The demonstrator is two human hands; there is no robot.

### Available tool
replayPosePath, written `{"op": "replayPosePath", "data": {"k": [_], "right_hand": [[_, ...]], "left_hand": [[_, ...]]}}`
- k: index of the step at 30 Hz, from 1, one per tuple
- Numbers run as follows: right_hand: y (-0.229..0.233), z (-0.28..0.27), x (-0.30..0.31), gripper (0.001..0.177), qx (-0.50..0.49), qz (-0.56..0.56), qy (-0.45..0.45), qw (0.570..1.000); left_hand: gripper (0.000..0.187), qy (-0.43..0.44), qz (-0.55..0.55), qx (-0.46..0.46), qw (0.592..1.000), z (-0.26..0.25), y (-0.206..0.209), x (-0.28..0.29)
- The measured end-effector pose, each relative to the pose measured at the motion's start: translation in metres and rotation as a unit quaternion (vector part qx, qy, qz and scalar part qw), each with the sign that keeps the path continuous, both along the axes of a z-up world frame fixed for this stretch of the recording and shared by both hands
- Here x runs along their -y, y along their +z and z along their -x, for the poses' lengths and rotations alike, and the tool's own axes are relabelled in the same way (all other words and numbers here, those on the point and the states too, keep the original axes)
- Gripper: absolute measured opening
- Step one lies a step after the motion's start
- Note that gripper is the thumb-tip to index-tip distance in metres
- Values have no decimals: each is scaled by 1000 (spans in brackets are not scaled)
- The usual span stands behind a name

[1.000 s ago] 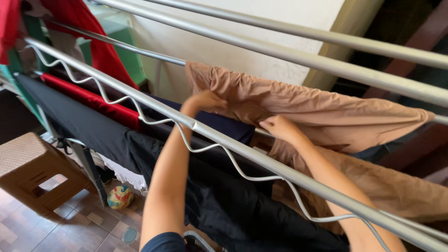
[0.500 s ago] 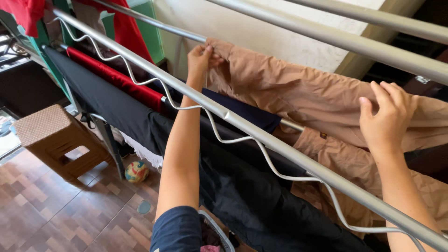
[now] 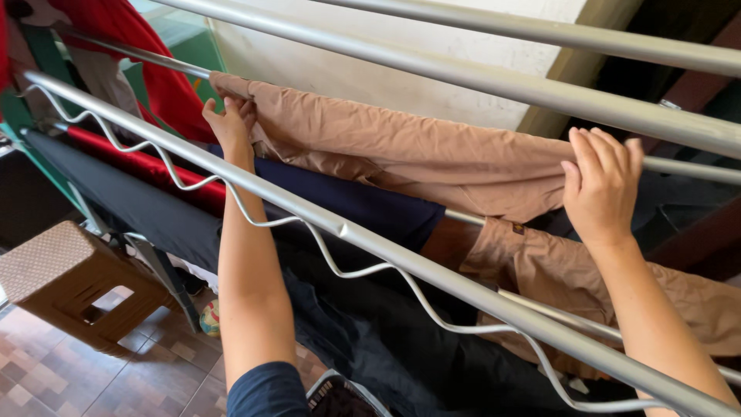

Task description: The person takes various garments from a laundry basket and hangs them on a metal drying rack. They handle shirts, shorts, and pants one by one, spreading them over the horizontal bars to dry.

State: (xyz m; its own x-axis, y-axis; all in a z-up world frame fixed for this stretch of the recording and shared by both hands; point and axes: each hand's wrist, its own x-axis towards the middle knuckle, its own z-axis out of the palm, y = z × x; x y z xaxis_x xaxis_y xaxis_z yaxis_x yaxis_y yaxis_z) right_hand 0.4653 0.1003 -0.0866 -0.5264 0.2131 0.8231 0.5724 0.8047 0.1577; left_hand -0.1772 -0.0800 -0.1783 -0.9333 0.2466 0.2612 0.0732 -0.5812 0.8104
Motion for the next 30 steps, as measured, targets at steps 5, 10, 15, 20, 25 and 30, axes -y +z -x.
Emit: {"op": "replayPosePath", "data": {"k": [5,10,15,20,25,30], "right_hand": [[8,-19,15,42,-99,-44,-5,994],[-7,-35,-4,18,-241,110,99,959],[-19,-37,-38,10,-352,177,163,904],[-18,-37,-54,5,-527,537,263,603],[0,-56,-51,25,-474,615,341,529],[25,-64,-40,42,-243,412,147,866]], "left_hand": [[61,22,56,-76,995,-34,-22,-7],[74,263,278,-204,901,-120,-19,-10],[69,136,288,-490,812,-332,10,-18],[73,44,214,-653,726,-478,75,-66],[61,80,265,-646,712,-508,98,-107],[51,80,263,-629,727,-503,89,-116]]}}
